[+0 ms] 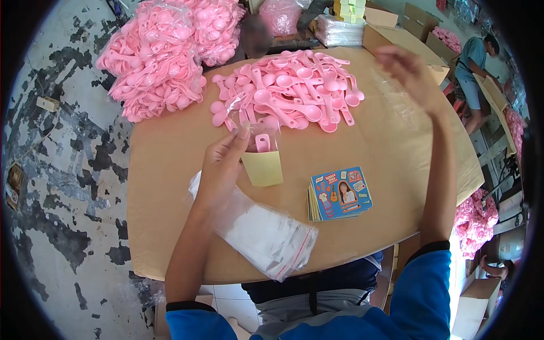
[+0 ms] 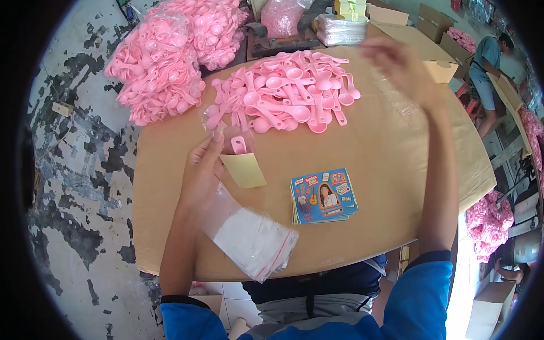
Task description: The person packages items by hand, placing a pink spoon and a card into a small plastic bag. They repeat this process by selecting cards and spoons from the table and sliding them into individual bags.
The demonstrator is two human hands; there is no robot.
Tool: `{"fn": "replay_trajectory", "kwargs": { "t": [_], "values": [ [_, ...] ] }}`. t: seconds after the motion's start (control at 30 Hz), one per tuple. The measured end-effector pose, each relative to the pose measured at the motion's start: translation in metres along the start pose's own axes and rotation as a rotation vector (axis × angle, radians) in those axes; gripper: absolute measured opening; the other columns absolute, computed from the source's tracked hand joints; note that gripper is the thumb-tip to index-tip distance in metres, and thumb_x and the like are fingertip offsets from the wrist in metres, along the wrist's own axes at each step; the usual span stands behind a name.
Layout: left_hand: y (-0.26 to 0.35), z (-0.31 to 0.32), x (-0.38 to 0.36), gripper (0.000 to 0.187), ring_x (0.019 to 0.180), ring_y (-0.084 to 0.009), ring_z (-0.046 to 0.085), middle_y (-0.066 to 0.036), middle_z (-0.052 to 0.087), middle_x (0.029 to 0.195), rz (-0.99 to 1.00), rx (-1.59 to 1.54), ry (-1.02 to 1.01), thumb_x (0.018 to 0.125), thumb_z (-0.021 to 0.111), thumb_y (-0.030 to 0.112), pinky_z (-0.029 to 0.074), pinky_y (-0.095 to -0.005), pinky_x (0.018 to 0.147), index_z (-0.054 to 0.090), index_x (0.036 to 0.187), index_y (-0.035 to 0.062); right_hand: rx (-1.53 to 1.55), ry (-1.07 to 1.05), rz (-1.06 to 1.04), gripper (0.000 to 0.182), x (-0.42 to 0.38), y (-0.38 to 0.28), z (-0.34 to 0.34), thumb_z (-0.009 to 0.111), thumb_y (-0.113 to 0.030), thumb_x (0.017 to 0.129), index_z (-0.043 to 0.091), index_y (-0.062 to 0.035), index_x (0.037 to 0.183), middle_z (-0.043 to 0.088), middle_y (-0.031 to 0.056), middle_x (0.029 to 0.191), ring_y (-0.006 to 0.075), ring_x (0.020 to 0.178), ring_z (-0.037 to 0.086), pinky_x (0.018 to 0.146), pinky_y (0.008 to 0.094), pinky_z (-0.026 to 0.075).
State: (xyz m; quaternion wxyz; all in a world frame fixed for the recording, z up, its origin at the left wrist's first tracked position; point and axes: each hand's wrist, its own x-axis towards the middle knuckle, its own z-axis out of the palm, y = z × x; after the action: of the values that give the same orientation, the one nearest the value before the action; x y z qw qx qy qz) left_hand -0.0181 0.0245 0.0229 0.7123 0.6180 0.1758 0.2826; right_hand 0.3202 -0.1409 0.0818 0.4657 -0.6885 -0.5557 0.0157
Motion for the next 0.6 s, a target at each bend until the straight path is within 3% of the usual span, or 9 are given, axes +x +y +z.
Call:
{"fn": "replay_trajectory", "kwargs": {
  "t": [0.03,0.1,0.17,0.27,0.4,0.5,0.6],
  "values": [
    [0.001,0.002,-0.001,0.041,0.086,-0.0088,0.064,-0.006,0.069,0.102,0.029,-0.002,-0.003,0.102,0.049,0.032,0.051,-0.0251,0.078,0.061,0.123,-0.0013,0.148,-0.093,-0.004,0.034,-0.006,-0.024,0.027,0.060,-0.025,0.095,0.062,-0.0012,0.119,0.067,0.0083,0.101,0.0152,0.094,0.061,0.084,0.0297,0.049],
    [0.003,0.007,-0.004,0.044,0.087,-0.0099,0.064,-0.007,0.069,0.104,0.087,-0.004,-0.009,0.102,0.048,0.034,0.052,-0.0259,0.080,0.060,0.124,-0.0017,0.126,-0.307,-0.058,0.030,-0.023,-0.078,0.077,0.062,-0.021,0.094,0.062,-0.0052,0.120,0.066,0.0033,0.101,0.0096,0.088,0.059,0.070,0.0246,0.049],
    [0.007,0.016,-0.009,0.044,0.092,-0.0154,0.066,-0.011,0.067,0.108,0.109,0.011,-0.009,0.103,0.045,0.033,0.054,-0.0295,0.082,0.058,0.124,-0.0038,0.170,-0.381,-0.223,0.027,-0.038,-0.097,0.116,0.065,-0.018,0.093,0.064,-0.0073,0.118,0.066,0.0006,0.093,0.0061,0.080,0.057,0.064,0.0225,0.047],
    [0.001,0.012,-0.010,0.045,0.094,-0.0165,0.066,-0.012,0.067,0.110,0.117,0.106,-0.010,0.104,0.043,0.033,0.055,-0.0301,0.082,0.055,0.127,-0.0042,0.367,-0.483,-0.066,0.025,-0.045,-0.100,0.132,0.068,-0.015,0.090,0.065,-0.0071,0.114,0.066,-0.0012,0.086,0.0034,0.076,0.056,0.063,0.0206,0.045],
    [-0.001,0.015,-0.010,0.047,0.090,-0.0130,0.066,-0.010,0.068,0.104,0.175,0.095,-0.014,0.104,0.043,0.034,0.054,-0.0273,0.078,0.053,0.131,-0.0032,0.474,-0.399,0.011,0.021,-0.046,-0.103,0.136,0.068,-0.009,0.090,0.067,-0.0037,0.111,0.065,-0.0012,0.085,0.0023,0.076,0.055,0.065,0.0203,0.045],
    [0.009,0.014,-0.017,0.044,0.088,-0.0069,0.062,-0.005,0.068,0.103,0.112,0.104,0.021,0.103,0.047,0.032,0.050,-0.0213,0.076,0.055,0.132,0.0000,0.591,-0.295,-0.125,0.021,-0.048,-0.087,0.153,0.068,-0.012,0.091,0.067,-0.0042,0.110,0.068,0.0008,0.082,0.0042,0.074,0.057,0.066,0.0229,0.048],
    [0.006,0.016,-0.017,0.044,0.089,-0.0064,0.062,-0.005,0.068,0.103,0.167,0.120,0.003,0.103,0.047,0.032,0.051,-0.0207,0.076,0.054,0.133,0.0007,0.590,-0.393,-0.117,0.020,-0.049,-0.091,0.142,0.067,-0.010,0.091,0.068,-0.0032,0.110,0.070,0.0034,0.091,0.0050,0.082,0.061,0.073,0.0234,0.051]
  ]
}}
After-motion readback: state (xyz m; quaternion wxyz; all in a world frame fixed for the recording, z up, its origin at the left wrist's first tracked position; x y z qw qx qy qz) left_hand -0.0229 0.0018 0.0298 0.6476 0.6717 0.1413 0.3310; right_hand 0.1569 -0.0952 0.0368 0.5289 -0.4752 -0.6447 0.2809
